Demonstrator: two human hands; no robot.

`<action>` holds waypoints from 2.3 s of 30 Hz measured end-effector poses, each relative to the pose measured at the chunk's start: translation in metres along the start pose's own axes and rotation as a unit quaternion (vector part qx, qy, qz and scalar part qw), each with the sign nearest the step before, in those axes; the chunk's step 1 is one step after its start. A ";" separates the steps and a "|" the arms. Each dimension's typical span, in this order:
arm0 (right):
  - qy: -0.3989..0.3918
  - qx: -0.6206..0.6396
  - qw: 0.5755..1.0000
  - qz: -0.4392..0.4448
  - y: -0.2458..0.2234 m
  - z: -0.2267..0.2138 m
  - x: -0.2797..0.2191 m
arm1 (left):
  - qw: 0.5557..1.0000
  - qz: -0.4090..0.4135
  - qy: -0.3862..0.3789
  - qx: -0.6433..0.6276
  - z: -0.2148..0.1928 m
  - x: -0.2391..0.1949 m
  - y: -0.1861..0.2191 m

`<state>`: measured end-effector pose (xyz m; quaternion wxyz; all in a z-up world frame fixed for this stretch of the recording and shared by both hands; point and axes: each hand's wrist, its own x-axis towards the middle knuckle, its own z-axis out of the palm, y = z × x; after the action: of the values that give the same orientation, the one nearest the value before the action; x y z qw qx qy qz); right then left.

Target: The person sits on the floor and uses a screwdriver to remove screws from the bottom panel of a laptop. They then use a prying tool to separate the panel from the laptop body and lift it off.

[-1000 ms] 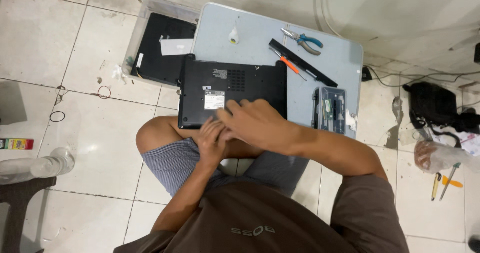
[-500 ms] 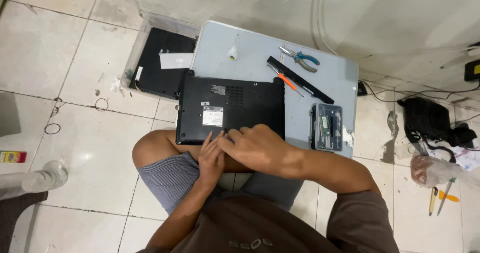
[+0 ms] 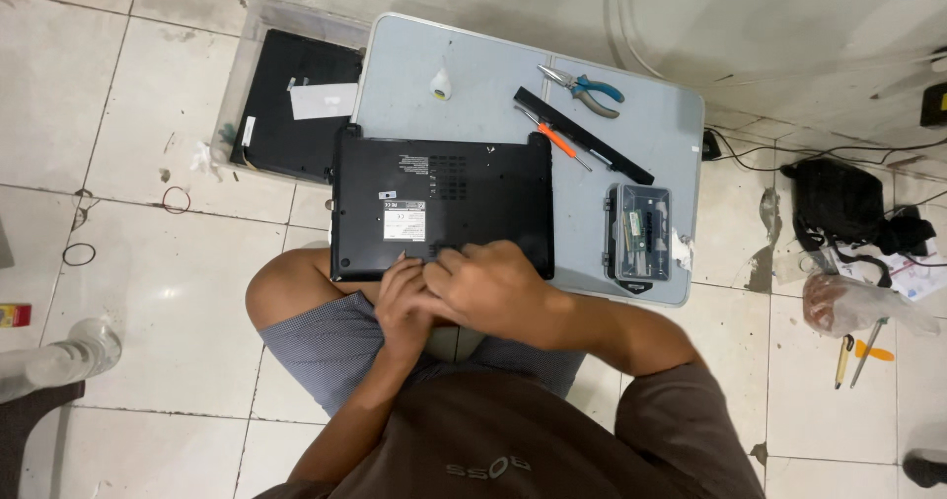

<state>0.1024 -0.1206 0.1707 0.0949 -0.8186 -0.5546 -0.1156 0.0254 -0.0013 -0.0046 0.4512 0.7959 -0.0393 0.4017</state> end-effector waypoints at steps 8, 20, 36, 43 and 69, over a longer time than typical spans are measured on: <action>0.011 0.085 0.996 -0.010 0.002 0.009 -0.001 | 0.997 -0.054 -0.038 0.033 -0.003 0.014 0.019; -0.014 0.130 0.991 -0.002 0.004 0.016 -0.009 | 0.997 -0.044 -0.043 -0.039 -0.004 -0.015 -0.009; -0.185 0.156 0.964 0.105 0.002 -0.029 0.019 | 0.992 -0.094 -0.083 -0.017 -0.011 0.002 0.003; -0.109 0.060 0.991 0.043 0.003 -0.004 -0.001 | 0.992 -0.087 -0.094 -0.008 -0.010 -0.001 -0.003; -0.128 0.013 0.991 0.021 0.001 -0.030 0.012 | 0.987 -0.086 -0.135 -0.012 -0.019 0.018 0.012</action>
<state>0.1055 -0.1185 0.2026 0.0360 -0.8369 -0.5462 -0.0004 0.0213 0.0116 0.0210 0.4842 0.8377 -0.0356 0.2499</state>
